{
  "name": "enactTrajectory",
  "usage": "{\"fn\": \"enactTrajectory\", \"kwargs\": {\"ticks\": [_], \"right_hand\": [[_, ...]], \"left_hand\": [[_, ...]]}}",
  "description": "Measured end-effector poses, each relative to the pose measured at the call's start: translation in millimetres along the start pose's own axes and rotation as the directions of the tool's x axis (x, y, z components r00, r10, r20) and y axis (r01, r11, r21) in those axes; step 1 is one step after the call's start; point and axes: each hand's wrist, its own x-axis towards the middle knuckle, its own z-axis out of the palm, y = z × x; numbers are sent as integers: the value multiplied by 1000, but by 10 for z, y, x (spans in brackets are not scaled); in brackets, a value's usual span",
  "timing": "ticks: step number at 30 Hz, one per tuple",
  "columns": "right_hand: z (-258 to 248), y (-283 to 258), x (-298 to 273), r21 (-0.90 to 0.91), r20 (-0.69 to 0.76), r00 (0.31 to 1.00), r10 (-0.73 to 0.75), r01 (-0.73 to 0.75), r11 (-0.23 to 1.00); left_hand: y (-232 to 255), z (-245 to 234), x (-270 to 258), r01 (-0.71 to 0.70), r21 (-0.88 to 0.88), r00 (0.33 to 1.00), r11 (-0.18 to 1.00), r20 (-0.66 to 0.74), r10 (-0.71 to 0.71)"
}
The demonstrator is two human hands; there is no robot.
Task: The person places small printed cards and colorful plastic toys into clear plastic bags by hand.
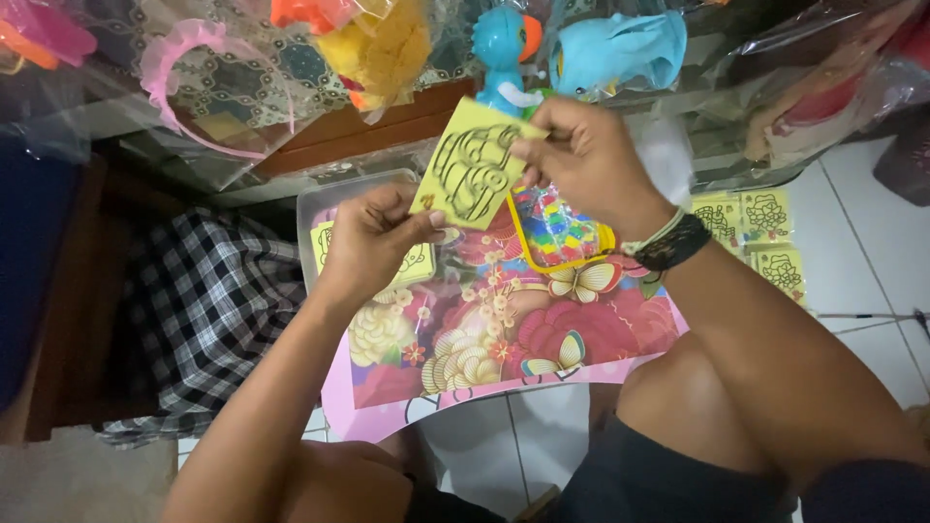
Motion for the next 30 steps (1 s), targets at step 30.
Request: {"fn": "enactTrajectory", "kwargs": {"ticks": [30], "right_hand": [[411, 73, -55, -114, 112, 987, -112, 125, 986]], "left_hand": [[189, 35, -106, 99, 435, 981, 895, 108, -161]]}}
